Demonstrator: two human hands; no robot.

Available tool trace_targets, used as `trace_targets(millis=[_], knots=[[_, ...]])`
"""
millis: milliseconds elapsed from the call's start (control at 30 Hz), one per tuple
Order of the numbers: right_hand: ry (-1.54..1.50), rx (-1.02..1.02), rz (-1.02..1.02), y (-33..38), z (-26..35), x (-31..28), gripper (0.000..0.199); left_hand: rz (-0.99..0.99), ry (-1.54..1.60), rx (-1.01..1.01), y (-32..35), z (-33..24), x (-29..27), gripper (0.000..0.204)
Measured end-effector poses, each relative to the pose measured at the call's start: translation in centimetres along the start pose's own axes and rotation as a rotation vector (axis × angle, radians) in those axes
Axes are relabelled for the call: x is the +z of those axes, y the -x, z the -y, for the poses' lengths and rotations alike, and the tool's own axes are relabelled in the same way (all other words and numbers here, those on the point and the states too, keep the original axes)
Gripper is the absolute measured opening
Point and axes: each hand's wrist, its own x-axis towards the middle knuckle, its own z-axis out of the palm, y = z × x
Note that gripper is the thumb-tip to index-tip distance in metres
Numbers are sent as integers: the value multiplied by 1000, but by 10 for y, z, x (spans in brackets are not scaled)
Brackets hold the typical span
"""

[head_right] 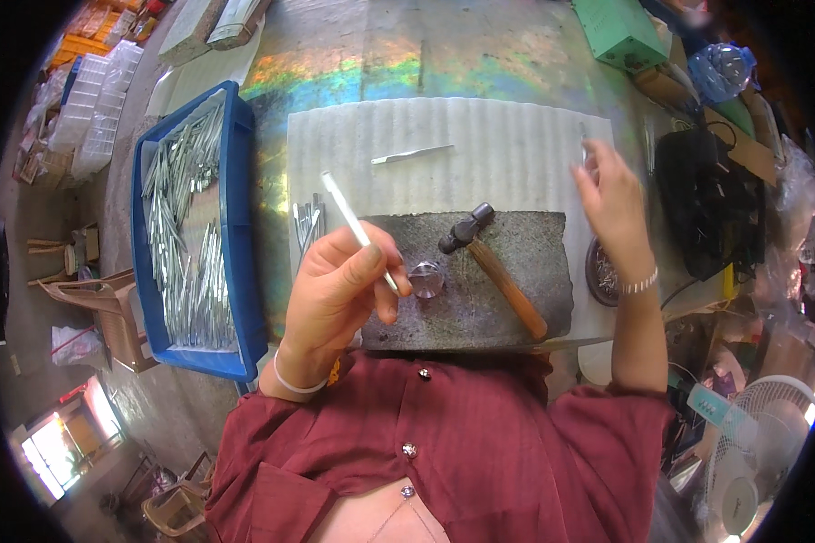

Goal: The recorder uses a hammer and a stamp tool to mark or shape thin metal strips on a metal block.

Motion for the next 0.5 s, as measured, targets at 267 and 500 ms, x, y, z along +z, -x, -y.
trace_targets(millis=[267,500], knots=[[200,135,4,-61,-41,29,38,-14,20,-58,-2,-7,3,30],[126,198,59,-54,-38,8,32,26,-73,-120,-2,-9,2,30]])
